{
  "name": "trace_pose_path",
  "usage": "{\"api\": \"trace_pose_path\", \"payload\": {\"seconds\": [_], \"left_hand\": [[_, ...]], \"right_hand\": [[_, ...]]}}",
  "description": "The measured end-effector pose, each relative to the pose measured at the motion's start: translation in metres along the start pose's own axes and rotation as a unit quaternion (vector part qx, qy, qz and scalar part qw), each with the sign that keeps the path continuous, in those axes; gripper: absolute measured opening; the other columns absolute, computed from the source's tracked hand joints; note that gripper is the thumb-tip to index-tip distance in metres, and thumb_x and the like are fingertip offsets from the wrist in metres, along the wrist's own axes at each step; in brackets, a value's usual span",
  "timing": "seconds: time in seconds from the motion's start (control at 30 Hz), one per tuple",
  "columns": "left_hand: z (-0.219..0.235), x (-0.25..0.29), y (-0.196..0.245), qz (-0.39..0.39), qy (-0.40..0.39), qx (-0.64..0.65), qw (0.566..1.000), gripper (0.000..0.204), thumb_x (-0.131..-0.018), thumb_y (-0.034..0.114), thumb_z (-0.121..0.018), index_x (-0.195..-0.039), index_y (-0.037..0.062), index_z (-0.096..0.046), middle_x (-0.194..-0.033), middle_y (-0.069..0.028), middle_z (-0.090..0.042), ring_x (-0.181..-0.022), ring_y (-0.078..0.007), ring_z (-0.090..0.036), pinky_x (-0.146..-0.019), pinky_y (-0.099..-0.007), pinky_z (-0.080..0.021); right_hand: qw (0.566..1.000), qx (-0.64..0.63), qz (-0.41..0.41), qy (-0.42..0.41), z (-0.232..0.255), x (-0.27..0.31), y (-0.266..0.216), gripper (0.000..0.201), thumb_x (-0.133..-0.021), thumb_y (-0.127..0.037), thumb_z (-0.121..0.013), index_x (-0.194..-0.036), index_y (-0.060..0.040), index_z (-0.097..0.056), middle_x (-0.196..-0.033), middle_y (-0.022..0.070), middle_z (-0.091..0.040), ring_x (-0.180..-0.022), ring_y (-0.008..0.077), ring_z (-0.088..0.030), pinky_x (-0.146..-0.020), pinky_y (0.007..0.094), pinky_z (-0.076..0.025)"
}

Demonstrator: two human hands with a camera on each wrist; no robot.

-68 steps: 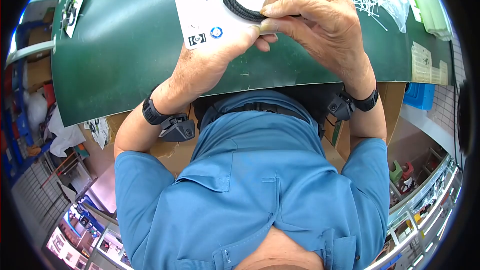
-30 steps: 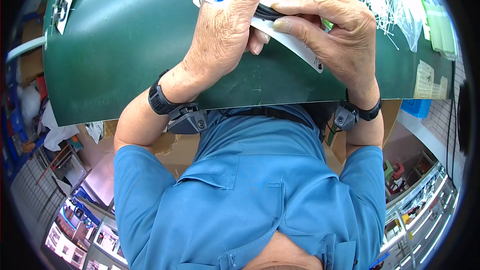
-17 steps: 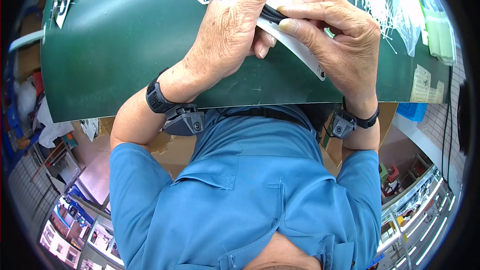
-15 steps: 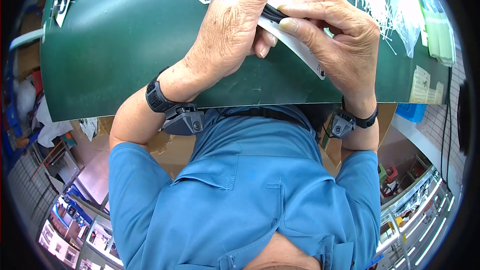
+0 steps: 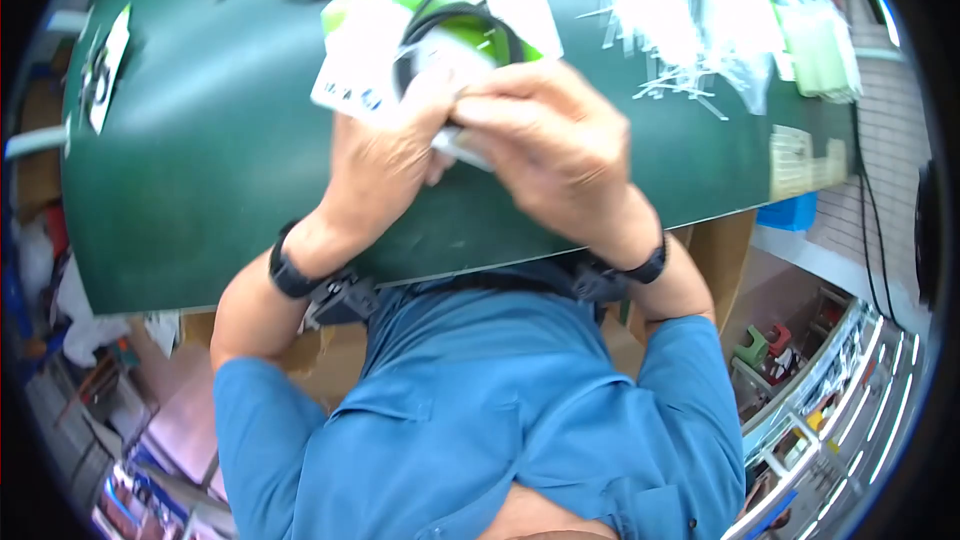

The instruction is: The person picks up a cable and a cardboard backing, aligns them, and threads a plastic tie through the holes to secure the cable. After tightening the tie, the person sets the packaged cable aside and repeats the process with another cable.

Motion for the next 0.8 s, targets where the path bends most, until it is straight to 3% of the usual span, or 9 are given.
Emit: {"api": "trace_pose_path", "payload": {"seconds": [0.1,0.23,0.4,0.53,0.63,0.8], "left_hand": [[0.002,-0.004,0.004,0.030,0.025,-0.029,0.999,0.026,-0.101,0.015,-0.064,-0.119,-0.0017,-0.055,-0.076,-0.0036,-0.062,-0.045,-0.0066,-0.052,-0.037,-0.0217,-0.041],[0.004,-0.007,0.004,0.015,0.048,-0.007,0.999,0.024,-0.101,0.014,-0.063,-0.117,-0.0016,-0.055,-0.076,-0.0036,-0.061,-0.045,-0.0062,-0.052,-0.036,-0.0214,-0.040],[0.004,-0.008,0.004,0.011,0.044,-0.013,0.999,0.024,-0.101,0.014,-0.063,-0.117,-0.0016,-0.055,-0.075,-0.0036,-0.061,-0.045,-0.0060,-0.052,-0.036,-0.0213,-0.040],[0.005,-0.007,0.005,0.017,0.062,-0.014,0.998,0.025,-0.101,0.014,-0.063,-0.118,-0.0021,-0.055,-0.075,-0.0034,-0.061,-0.045,-0.0058,-0.052,-0.036,-0.0210,-0.041],[0.004,-0.006,0.004,0.010,0.045,-0.019,0.999,0.026,-0.101,0.013,-0.063,-0.119,-0.0021,-0.055,-0.076,-0.0035,-0.061,-0.045,-0.0059,-0.052,-0.036,-0.0206,-0.041],[0.005,-0.008,0.009,-0.001,0.056,-0.010,0.998,0.027,-0.099,0.012,-0.065,-0.119,-0.0023,-0.055,-0.078,-0.0039,-0.061,-0.046,-0.0062,-0.053,-0.036,-0.0205,-0.041]], "right_hand": [[1.000,-0.021,0.022,0.008,0.013,0.002,0.003,0.033,-0.075,0.007,-0.083,-0.105,-0.0037,-0.077,-0.100,0.0115,-0.072,-0.083,0.0188,-0.072,-0.074,0.0293,-0.060],[0.999,-0.019,-0.014,0.044,0.042,0.001,0.019,0.030,-0.078,0.004,-0.082,-0.107,-0.0047,-0.077,-0.102,0.0133,-0.072,-0.082,0.0173,-0.071,-0.070,0.0285,-0.059],[0.970,0.159,-0.184,-0.003,0.084,0.009,0.109,0.026,-0.086,-0.008,-0.078,-0.112,-0.0013,-0.074,-0.105,0.0134,-0.072,-0.081,0.0195,-0.070,-0.067,0.0303,-0.055],[0.951,0.264,-0.159,0.005,0.105,0.012,0.158,0.027,-0.088,-0.015,-0.077,-0.110,-0.0001,-0.074,-0.104,0.0144,-0.073,-0.082,0.0257,-0.071,-0.074,0.0365,-0.056],[0.886,0.433,-0.161,-0.034,0.113,0.011,0.187,0.027,-0.089,-0.024,-0.077,-0.107,-0.0039,-0.076,-0.098,0.0149,-0.072,-0.083,0.0309,-0.070,-0.080,0.0409,-0.055],[0.884,0.402,-0.228,-0.074,0.111,0.015,0.200,0.026,-0.089,-0.027,-0.075,-0.107,-0.0071,-0.077,-0.091,0.0132,-0.071,-0.082,0.0322,-0.069,-0.079,0.0418,-0.055]]}}
Point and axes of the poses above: each hand's wrist, its own x-axis away from the middle knuckle, its own z-axis out of the back of the hand, y = z × x, the point moved 9 cm from there along -x, towards the middle knuckle
